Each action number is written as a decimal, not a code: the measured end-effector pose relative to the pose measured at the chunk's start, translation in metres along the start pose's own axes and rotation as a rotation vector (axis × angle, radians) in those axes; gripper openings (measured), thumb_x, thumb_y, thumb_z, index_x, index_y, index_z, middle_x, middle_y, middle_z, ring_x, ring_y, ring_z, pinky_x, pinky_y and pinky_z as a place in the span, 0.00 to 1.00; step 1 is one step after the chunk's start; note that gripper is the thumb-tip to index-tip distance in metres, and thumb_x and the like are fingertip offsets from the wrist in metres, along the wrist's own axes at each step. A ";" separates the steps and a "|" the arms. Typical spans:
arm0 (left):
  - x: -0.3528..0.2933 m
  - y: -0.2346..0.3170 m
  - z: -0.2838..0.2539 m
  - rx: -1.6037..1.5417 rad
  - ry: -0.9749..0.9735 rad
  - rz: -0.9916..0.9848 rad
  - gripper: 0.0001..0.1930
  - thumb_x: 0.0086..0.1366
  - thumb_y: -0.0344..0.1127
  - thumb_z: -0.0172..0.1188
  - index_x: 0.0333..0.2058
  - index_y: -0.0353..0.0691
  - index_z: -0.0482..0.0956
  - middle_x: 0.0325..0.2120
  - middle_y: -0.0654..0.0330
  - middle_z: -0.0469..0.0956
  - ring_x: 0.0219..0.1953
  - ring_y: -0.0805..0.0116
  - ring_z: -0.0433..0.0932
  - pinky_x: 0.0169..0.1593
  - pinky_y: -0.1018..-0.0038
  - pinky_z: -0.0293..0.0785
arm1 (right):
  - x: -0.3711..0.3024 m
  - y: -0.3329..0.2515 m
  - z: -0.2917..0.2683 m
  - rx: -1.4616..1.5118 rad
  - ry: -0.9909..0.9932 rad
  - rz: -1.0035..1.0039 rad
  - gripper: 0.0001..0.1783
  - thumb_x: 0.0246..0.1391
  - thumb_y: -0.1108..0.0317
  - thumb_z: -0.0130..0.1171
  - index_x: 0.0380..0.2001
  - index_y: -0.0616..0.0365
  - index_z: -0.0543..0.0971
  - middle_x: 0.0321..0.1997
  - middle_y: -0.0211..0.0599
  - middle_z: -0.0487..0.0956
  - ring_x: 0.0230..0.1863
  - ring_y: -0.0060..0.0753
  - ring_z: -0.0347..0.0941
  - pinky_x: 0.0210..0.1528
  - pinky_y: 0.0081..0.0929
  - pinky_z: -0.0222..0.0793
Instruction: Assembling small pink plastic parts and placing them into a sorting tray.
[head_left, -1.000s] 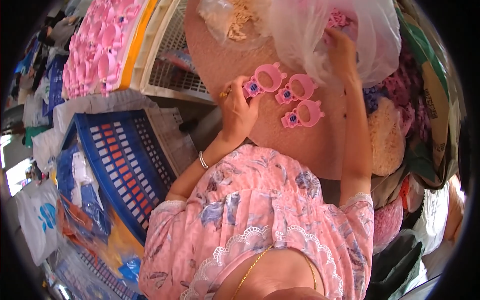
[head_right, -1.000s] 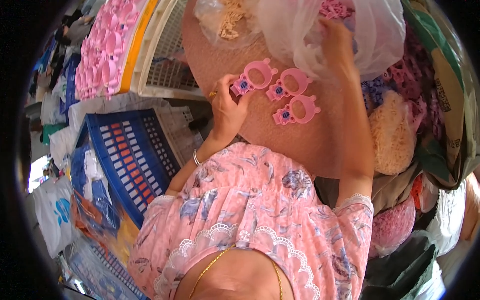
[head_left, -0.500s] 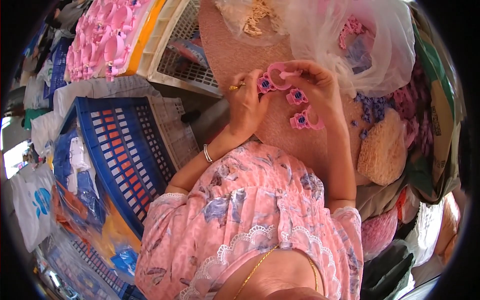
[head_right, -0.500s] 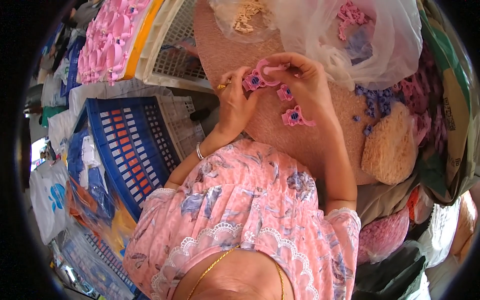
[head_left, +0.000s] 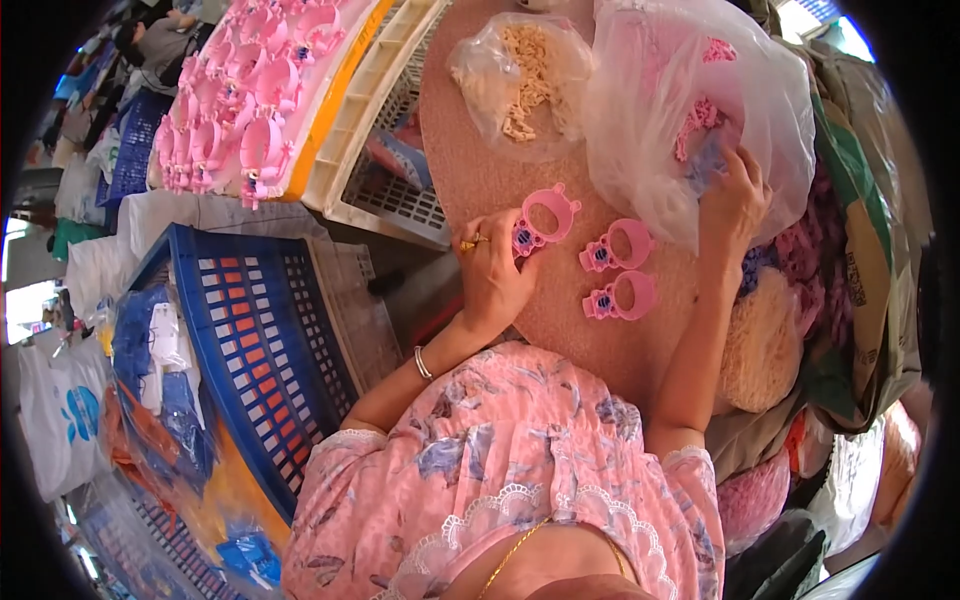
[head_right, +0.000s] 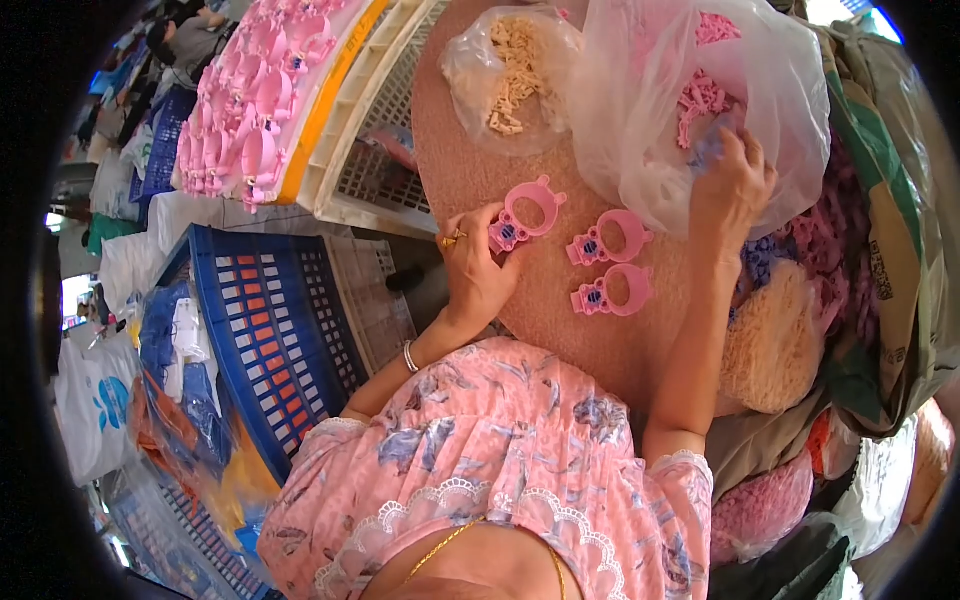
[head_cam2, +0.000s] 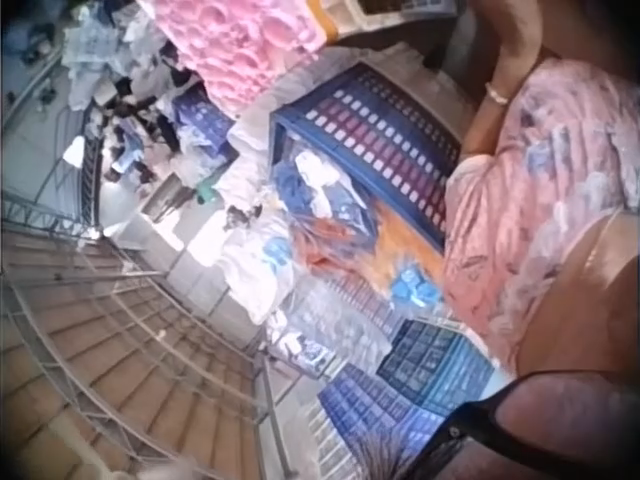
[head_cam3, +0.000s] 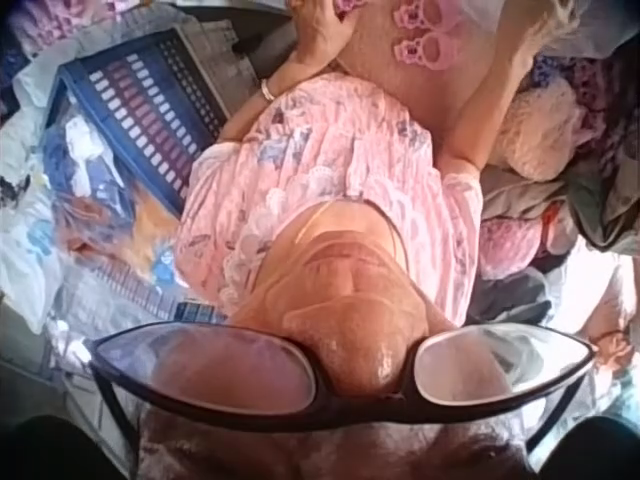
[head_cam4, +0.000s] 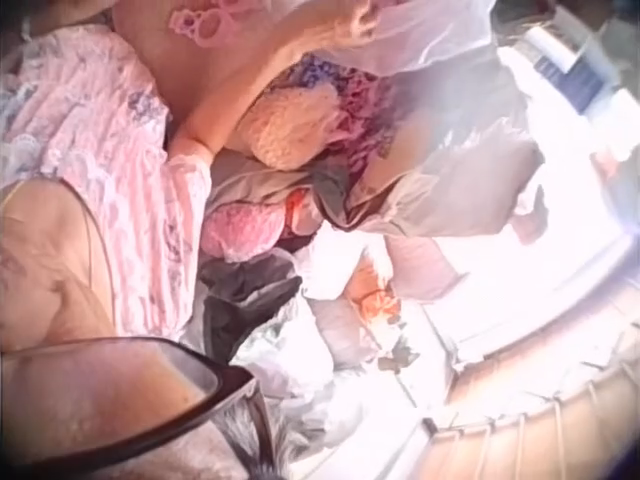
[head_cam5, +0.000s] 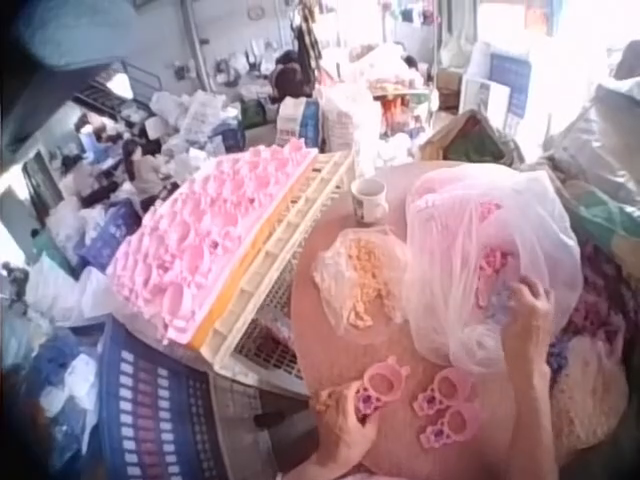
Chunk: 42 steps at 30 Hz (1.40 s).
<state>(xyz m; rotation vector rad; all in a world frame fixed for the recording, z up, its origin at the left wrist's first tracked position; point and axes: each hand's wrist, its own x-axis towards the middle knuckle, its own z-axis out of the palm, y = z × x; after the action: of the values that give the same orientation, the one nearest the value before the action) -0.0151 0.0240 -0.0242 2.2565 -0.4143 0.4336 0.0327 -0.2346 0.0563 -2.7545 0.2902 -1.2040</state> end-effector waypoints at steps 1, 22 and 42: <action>0.000 0.002 -0.001 0.021 0.004 0.019 0.30 0.48 0.32 0.70 0.50 0.40 0.68 0.41 0.55 0.76 0.47 0.51 0.70 0.53 0.56 0.57 | 0.003 -0.010 0.004 -0.090 0.079 -0.100 0.12 0.50 0.81 0.56 0.35 0.57 0.83 0.42 0.39 0.80 0.43 0.41 0.76 0.44 0.33 0.73; -0.004 -0.013 0.012 -0.114 0.047 -0.034 0.28 0.49 0.32 0.70 0.49 0.39 0.69 0.38 0.56 0.79 0.46 0.54 0.72 0.54 0.57 0.57 | -0.013 -0.078 0.034 0.699 -0.667 0.150 0.09 0.61 0.73 0.52 0.41 0.61 0.80 0.38 0.39 0.83 0.40 0.21 0.79 0.39 0.19 0.73; -0.006 0.004 0.009 -0.432 0.050 -0.128 0.28 0.52 0.29 0.70 0.50 0.36 0.68 0.41 0.48 0.77 0.45 0.50 0.78 0.46 0.64 0.74 | -0.081 -0.078 -0.024 1.426 -0.828 0.781 0.07 0.60 0.76 0.56 0.42 0.64 0.76 0.41 0.41 0.81 0.40 0.29 0.80 0.38 0.19 0.76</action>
<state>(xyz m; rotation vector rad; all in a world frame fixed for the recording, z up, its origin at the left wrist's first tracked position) -0.0209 0.0160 -0.0303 1.8362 -0.3020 0.2994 -0.0286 -0.1416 0.0292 -1.3671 0.2150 0.0960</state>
